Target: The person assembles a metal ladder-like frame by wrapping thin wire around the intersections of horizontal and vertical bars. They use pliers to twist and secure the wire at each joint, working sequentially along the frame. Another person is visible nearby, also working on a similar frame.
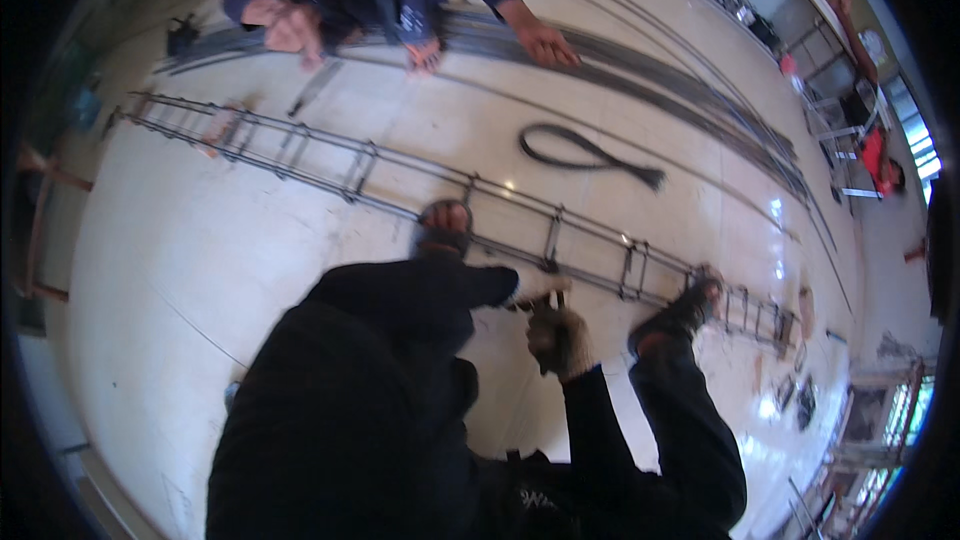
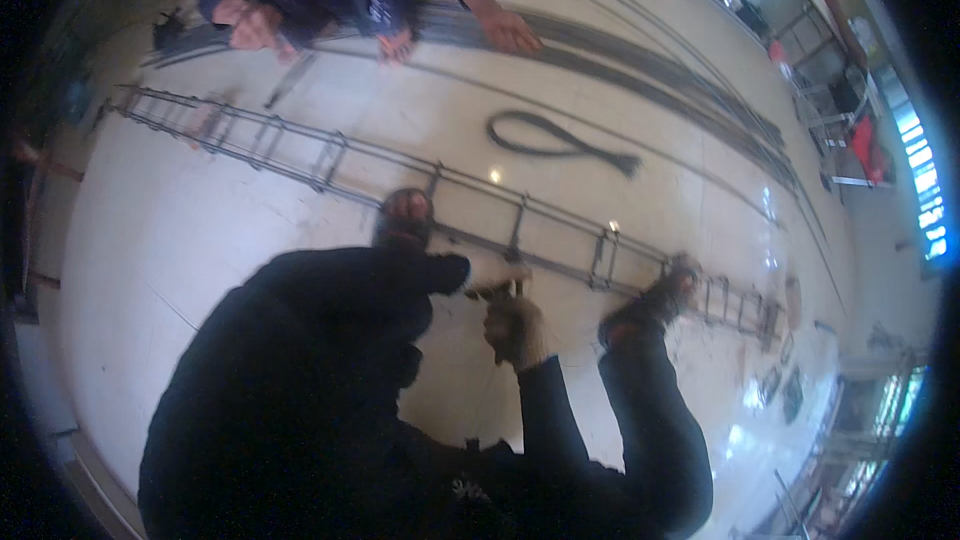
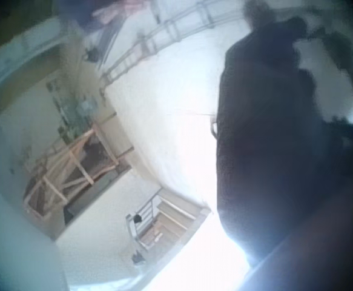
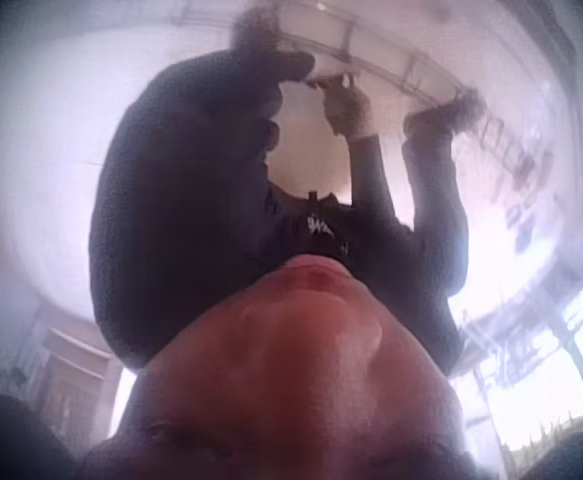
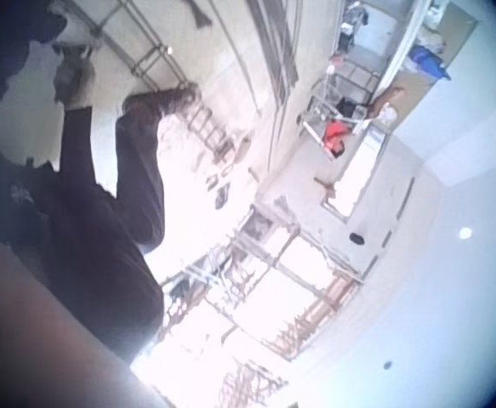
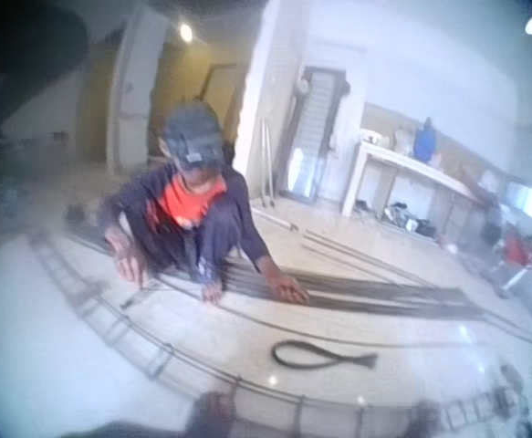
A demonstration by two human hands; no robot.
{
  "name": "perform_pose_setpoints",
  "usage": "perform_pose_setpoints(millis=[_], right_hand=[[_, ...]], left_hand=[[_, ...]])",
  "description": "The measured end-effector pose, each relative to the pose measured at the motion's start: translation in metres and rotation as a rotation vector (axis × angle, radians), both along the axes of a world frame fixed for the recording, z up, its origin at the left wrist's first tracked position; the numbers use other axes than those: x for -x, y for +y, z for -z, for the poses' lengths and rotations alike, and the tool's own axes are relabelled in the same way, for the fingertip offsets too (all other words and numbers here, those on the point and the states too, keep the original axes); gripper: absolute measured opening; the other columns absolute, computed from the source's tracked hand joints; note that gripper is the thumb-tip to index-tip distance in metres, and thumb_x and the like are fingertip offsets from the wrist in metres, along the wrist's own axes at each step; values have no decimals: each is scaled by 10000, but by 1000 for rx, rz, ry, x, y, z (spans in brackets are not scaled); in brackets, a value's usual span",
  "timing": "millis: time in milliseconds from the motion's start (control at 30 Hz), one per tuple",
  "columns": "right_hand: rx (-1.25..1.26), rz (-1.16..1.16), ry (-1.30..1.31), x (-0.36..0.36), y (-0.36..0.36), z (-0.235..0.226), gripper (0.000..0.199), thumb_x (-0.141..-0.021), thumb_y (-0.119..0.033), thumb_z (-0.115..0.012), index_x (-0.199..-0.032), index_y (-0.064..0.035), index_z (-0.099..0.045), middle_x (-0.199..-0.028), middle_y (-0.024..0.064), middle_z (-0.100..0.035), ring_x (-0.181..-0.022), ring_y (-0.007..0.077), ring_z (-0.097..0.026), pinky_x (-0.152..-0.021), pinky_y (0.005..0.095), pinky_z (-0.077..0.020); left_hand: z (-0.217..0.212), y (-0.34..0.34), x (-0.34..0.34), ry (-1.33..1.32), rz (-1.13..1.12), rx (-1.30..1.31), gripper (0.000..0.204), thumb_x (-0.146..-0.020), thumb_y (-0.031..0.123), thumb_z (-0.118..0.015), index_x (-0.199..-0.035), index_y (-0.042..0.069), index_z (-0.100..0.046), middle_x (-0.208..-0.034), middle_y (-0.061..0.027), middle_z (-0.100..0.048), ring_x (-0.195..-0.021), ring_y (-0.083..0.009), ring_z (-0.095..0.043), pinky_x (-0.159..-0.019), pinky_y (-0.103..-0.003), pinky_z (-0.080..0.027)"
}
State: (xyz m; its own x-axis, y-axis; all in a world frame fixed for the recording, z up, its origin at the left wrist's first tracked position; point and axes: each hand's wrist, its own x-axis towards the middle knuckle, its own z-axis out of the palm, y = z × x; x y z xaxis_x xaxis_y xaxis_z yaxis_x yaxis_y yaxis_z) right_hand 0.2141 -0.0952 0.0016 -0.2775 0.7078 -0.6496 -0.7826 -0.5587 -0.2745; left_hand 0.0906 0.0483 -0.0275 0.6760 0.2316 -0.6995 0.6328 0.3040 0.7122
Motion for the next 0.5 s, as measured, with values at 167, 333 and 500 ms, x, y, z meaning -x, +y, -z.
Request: perform_pose_setpoints(millis=[167,333,500], right_hand=[[95,-64,-220,18,3,-14,177,-968,-231,-638,-1057,-81,-604,-754,19,-537,-569,168,-511,-511,304,-461],[188,-110,-291,26,1,-36,203,-1034,-296,-605,-1026,-95,-579,-763,28,-520,-598,168,-503,-534,301,-434],[116,88,318,7,-7,-20,210,-1062,-303,-583,-1036,-95,-580,-784,-10,-504,-615,148,-483,-566,296,-424]], left_hand=[[-6,5,4,85,-58,37,671,-902,744,-616,-1146,129,-730,-1053,-77,-711,-878,-191,-654,-714,-362,-497],[-23,3,9,103,-56,-5,694,-917,745,-609,-1174,111,-725,-1144,-69,-692,-926,-205,-663,-769,-389,-511],[-25,-1,9,152,-78,122,672,-911,724,-639,-1094,84,-728,-1003,-63,-685,-829,-186,-634,-722,-343,-492]])
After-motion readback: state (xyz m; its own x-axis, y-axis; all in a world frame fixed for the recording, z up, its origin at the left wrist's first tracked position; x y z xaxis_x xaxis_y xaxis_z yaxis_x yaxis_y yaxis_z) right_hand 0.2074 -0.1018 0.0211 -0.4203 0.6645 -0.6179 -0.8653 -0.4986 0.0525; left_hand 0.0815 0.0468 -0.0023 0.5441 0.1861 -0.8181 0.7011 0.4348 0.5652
